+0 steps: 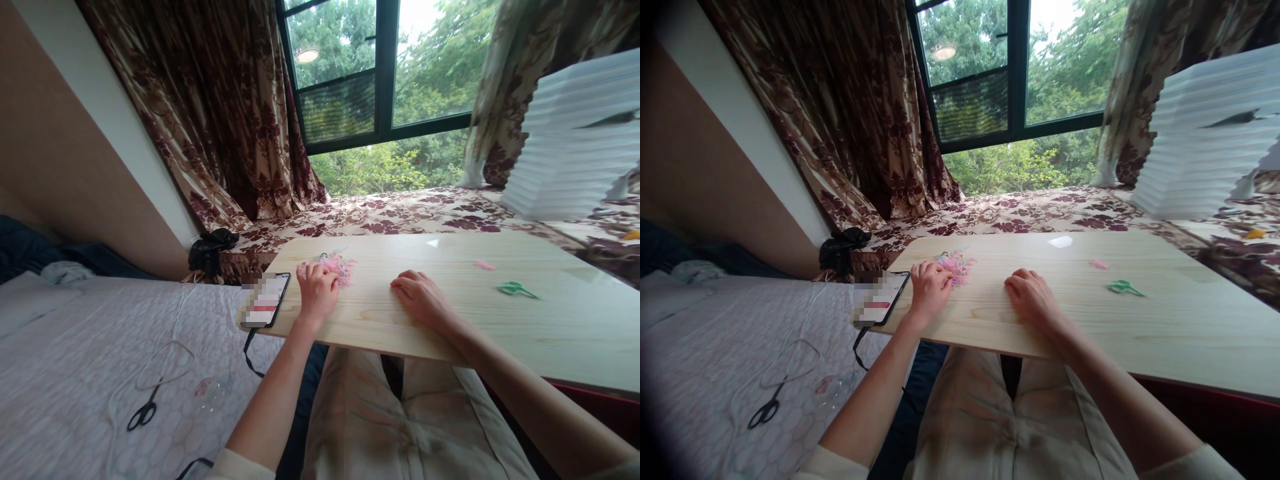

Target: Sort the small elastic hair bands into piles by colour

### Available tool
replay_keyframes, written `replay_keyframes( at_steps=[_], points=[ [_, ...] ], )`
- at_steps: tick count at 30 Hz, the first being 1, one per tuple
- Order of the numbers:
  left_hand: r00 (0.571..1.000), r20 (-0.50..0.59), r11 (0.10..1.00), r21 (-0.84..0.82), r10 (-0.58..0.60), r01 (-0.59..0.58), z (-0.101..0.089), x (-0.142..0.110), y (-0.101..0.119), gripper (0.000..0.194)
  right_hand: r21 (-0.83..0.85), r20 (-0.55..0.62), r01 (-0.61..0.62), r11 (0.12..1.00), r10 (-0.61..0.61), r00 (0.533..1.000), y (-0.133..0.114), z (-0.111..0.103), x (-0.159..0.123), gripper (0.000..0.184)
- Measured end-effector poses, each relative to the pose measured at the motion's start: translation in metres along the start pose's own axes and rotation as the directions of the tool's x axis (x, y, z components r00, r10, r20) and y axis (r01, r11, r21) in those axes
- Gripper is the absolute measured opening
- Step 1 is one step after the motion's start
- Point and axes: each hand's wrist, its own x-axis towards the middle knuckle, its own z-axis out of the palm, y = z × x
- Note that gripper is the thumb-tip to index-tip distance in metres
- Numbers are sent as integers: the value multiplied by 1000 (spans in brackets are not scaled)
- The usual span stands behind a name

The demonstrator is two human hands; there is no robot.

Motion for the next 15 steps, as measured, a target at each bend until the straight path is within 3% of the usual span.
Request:
replay_keyframes(
  at_steps=[6,15],
  points=[
    [988,147,999,25,39,-43,10,10,12,15,19,22,-34,999,34,999,-1,-1,0,25],
    [973,216,996,-25,86,-83,7,8,15,12,40,13,-50,998,49,999,-5,0,0,25]
  ],
)
